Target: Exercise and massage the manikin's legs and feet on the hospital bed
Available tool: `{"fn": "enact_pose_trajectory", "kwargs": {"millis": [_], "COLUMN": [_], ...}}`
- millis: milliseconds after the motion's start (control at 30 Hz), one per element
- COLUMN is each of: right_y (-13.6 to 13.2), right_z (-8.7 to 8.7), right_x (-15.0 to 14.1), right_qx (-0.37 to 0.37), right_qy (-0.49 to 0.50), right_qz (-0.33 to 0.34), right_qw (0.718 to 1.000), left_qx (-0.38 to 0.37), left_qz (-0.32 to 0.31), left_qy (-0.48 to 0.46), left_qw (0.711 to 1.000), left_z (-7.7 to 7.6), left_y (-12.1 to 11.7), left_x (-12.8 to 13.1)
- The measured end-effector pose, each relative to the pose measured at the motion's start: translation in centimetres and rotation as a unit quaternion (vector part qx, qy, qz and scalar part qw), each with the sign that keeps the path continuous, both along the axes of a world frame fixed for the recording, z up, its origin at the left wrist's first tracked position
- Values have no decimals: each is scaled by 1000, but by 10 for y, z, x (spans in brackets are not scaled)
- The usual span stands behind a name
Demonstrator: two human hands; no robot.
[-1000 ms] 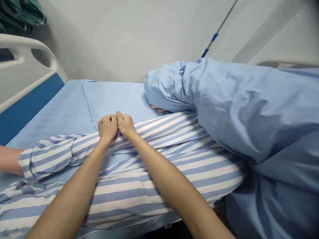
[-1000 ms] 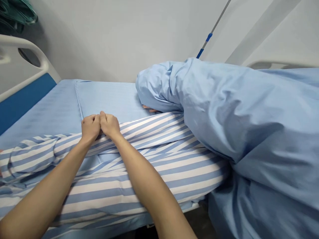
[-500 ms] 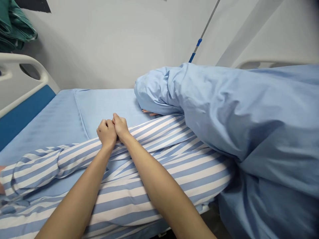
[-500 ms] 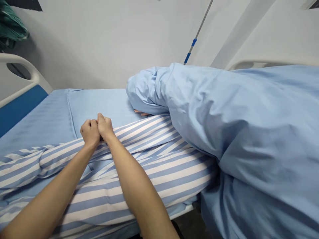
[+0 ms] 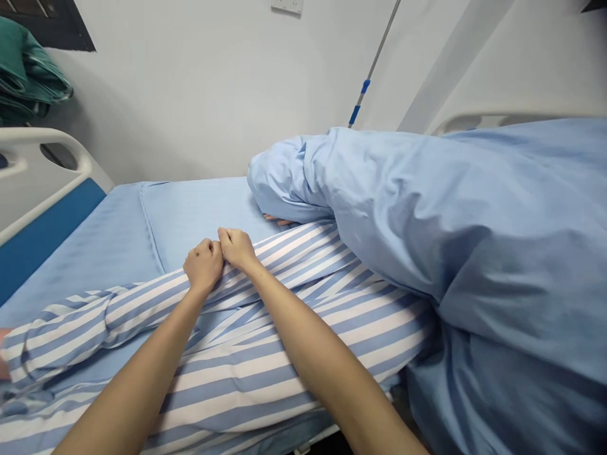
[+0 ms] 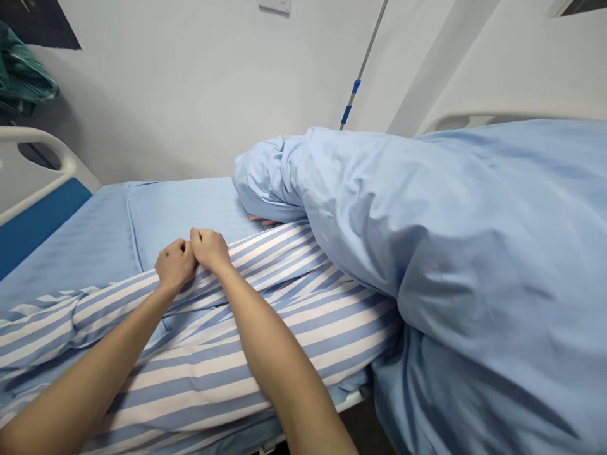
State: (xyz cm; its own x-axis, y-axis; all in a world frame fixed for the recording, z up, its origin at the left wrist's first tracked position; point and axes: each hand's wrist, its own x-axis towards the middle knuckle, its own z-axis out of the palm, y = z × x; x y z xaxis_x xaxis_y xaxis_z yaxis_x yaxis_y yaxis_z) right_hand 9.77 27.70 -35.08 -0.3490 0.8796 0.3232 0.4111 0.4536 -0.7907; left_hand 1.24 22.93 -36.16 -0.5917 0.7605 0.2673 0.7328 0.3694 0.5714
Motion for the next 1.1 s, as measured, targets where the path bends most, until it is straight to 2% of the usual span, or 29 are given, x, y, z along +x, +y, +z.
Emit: {"fn": "enact_pose_trajectory", "kwargs": {"millis": [67, 133, 200, 300, 400, 467, 533, 667, 733, 767, 833, 1000, 1100], "right_y": [4, 9, 13, 16, 19, 20, 21, 23, 23, 23, 24, 26, 32], "right_z": [-3, -3, 0, 2, 1, 0, 3, 21, 26, 26, 21, 6, 6], "right_x": [0, 0, 1, 5, 6, 6, 7, 21, 32, 37, 45, 49, 50], "right_qx": [-24, -54, -94, -169, -201, -191, -178, -99, -41, -22, -8, -20, -48], "right_qy": [79, 158, 227, 313, 361, 351, 293, 41, -59, -78, -65, 47, 153], "right_qz": [5, 20, 33, 35, 7, -14, -36, -50, -28, -18, -15, -22, -12], "right_qw": [997, 986, 969, 934, 911, 917, 939, 993, 997, 997, 998, 998, 987], "left_qx": [-6, 22, 93, 184, 193, 182, 169, 148, 140, 135, 121, 91, 139], "left_qz": [-18, -39, -45, -4, 25, 25, 24, -1, -14, -14, -6, -7, -43], "left_qy": [-10, -54, -139, -260, -228, -181, -167, -153, -145, -143, -138, -122, -148], "left_qw": [1000, 998, 985, 948, 954, 966, 971, 977, 979, 980, 983, 988, 978], "left_z": [5, 14, 21, 25, 17, 11, 7, 6, 6, 6, 6, 10, 21], "left_y": [3, 10, 20, 33, 37, 35, 33, 30, 29, 29, 29, 33, 42], "left_x": [2, 8, 18, 38, 53, 56, 56, 55, 58, 59, 61, 63, 70]}}
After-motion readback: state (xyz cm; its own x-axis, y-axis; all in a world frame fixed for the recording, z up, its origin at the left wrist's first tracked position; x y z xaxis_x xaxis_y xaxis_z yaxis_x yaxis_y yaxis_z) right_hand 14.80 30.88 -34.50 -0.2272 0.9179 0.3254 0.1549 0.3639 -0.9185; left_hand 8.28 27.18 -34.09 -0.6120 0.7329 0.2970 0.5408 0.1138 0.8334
